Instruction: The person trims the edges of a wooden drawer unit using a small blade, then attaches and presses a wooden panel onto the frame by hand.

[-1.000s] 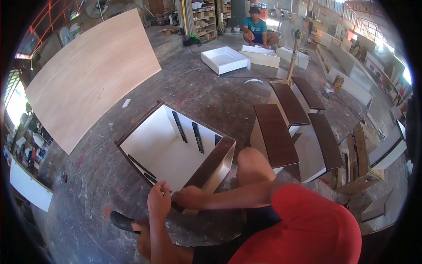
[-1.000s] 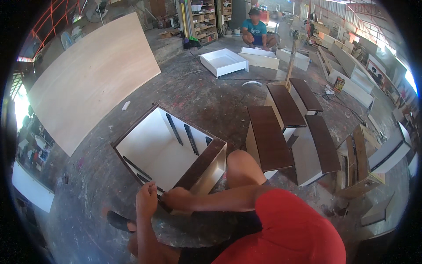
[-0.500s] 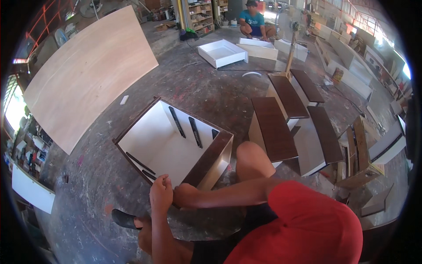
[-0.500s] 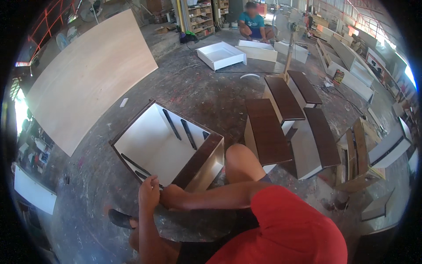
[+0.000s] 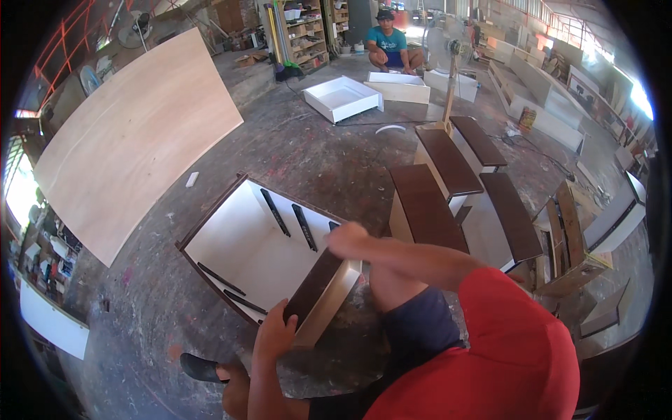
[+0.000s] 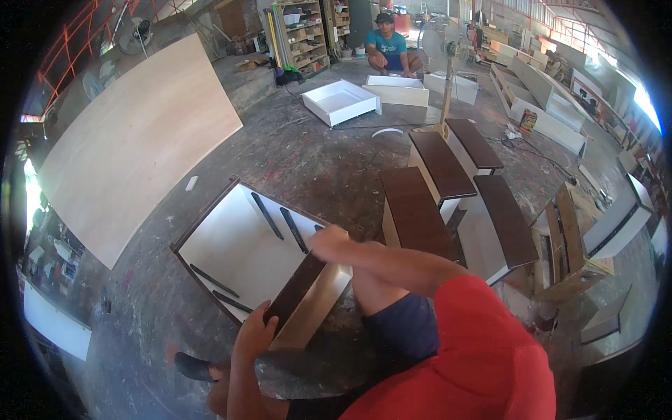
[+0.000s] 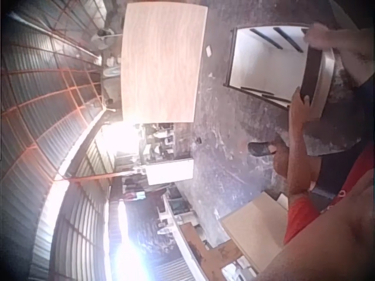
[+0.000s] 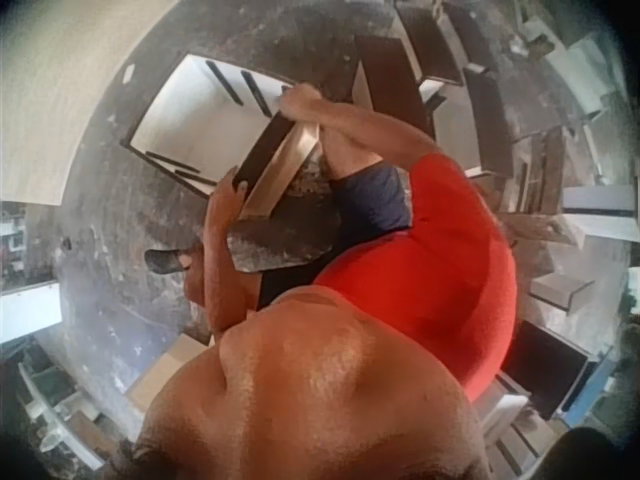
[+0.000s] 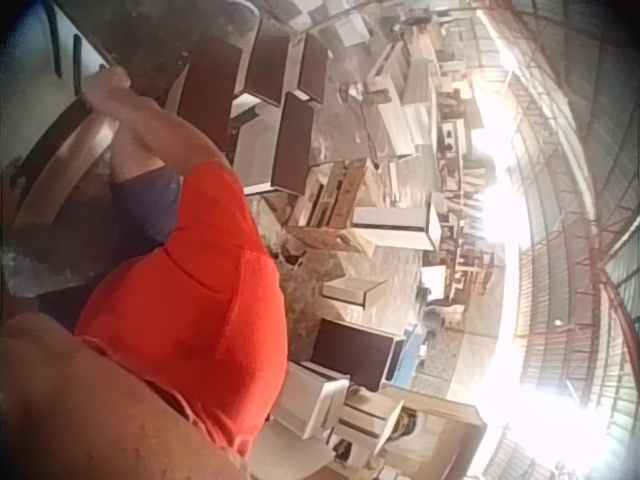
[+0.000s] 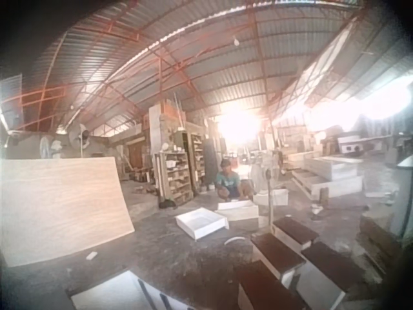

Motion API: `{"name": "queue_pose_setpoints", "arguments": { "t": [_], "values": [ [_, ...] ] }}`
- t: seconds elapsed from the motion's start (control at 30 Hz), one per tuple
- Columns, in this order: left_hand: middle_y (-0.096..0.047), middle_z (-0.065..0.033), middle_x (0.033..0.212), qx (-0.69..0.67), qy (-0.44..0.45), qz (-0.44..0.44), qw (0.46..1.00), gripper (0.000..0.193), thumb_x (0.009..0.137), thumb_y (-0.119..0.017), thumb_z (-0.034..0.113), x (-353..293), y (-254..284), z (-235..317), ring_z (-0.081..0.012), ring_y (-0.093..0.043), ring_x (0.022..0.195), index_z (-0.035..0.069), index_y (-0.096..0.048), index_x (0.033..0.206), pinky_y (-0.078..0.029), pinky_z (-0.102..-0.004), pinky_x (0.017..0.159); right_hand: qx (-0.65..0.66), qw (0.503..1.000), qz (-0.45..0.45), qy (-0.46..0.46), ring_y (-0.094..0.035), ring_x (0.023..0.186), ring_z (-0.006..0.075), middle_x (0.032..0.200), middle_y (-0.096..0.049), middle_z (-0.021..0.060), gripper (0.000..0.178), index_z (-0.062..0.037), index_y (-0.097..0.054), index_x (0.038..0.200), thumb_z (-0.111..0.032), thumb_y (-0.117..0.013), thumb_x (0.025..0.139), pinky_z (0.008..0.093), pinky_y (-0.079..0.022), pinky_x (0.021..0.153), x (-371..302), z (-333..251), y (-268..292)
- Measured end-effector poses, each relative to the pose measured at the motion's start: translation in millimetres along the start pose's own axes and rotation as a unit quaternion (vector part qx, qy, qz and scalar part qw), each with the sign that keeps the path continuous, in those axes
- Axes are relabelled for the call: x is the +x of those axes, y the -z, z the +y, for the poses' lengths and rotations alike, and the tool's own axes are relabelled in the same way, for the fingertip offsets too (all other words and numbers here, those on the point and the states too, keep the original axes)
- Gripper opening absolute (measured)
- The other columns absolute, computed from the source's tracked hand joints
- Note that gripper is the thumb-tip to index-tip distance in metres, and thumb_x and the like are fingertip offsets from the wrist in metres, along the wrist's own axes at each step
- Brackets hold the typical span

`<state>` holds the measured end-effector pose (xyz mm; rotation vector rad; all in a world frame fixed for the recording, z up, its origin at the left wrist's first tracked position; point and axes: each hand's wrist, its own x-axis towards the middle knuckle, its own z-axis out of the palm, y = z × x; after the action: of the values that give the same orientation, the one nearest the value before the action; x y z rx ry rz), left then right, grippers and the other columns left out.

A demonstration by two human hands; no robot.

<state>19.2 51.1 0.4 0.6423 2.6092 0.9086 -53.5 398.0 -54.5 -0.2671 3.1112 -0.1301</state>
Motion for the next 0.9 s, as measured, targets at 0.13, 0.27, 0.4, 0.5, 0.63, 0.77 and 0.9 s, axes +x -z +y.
{"name": "queue_pose_setpoints", "arguments": {
  "t": [0.13,0.27,0.4,0.5,0.63,0.77,0.9],
  "values": [
    [-0.057,-0.0233,0.148,0.013,0.003,0.006,1.0,0.058,0.099,-0.067,0.028,-0.1,-5.7,2.3,-0.0406,-0.054,0.137,0.001,-0.053,0.148,-0.043,-0.0467,0.115,0.11,0.986,0.065,0.102,-0.074,0.086,0.0365,0.091,-0.075,0.0109,0.024,-0.0178,-0.072,0.106,-0.034,-0.056,0.099,0.0518,-0.058,0.076,-8.0,2.9,11.0],
    [-0.058,-0.024,0.147,0.027,0.012,0.008,1.0,0.062,0.098,-0.069,0.031,3.5,-3.5,13.9,-0.0401,-0.055,0.137,0.0,-0.052,0.148,-0.044,-0.0466,0.114,0.116,0.991,0.062,0.027,-0.073,0.091,0.0359,0.096,-0.076,0.0114,0.022,-0.0203,-0.074,0.106,-0.032,-0.057,0.1,0.0504,-0.058,0.079,-9.0,51.0,25.4],
    [-0.063,-0.025,0.14,0.049,0.061,0.018,0.997,0.065,0.096,-0.072,0.036,-1.7,3.0,17.6,-0.0399,-0.059,0.132,-0.001,-0.054,0.146,-0.046,-0.047,0.111,0.141,0.984,0.078,0.073,-0.073,0.094,0.0351,0.097,-0.076,0.0105,0.021,-0.0215,-0.074,0.106,-0.031,-0.057,0.099,0.0504,-0.058,0.08,-9.6,24.5,8.6],
    [-0.065,-0.025,0.137,0.053,0.097,0.014,0.994,0.067,0.095,-0.073,0.039,-1.7,9.7,21.4,-0.0398,-0.062,0.129,-0.002,-0.055,0.145,-0.047,-0.0472,0.109,0.121,0.989,0.089,0.006,-0.074,0.095,0.0347,0.097,-0.077,0.0098,0.022,-0.0212,-0.074,0.107,-0.032,-0.056,0.1,0.0512,-0.058,0.081,-11.8,37.7,11.5],
    [-0.064,-0.0266,0.136,0.067,0.109,0.009,0.992,0.07,0.094,-0.074,0.042,-4.6,12.7,20.4,-0.0409,-0.061,0.128,-0.003,-0.055,0.144,-0.047,-0.0478,0.109,0.099,0.991,0.089,-0.006,-0.074,0.096,0.035,0.099,-0.077,0.0093,0.023,-0.0215,-0.074,0.107,-0.033,-0.055,0.102,0.0514,-0.058,0.081,-17.3,36.2,9.5],
    [-0.063,-0.0282,0.137,0.073,0.117,0.016,0.99,0.073,0.094,-0.074,0.044,-6.8,10.8,10.8,-0.0424,-0.06,0.13,-0.004,-0.053,0.144,-0.047,-0.0486,0.11,0.136,0.987,0.079,0.001,-0.074,0.094,0.0356,0.099,-0.077,0.0084,0.024,-0.0198,-0.073,0.106,-0.034,-0.055,0.102,0.0512,-0.058,0.079,-20.1,36.4,26.0],
    [-0.061,-0.0288,0.14,0.098,0.108,0.018,0.989,0.075,0.094,-0.073,0.044,-0.5,12.6,25.2,-0.0438,-0.058,0.132,-0.006,-0.051,0.146,-0.046,-0.0495,0.111,0.136,0.984,0.108,0.047,-0.073,0.093,0.0361,0.097,-0.076,0.0103,0.024,-0.0187,-0.073,0.106,-0.034,-0.055,0.102,0.0514,-0.058,0.078,-21.6,25.8,12.1]
  ]
}}
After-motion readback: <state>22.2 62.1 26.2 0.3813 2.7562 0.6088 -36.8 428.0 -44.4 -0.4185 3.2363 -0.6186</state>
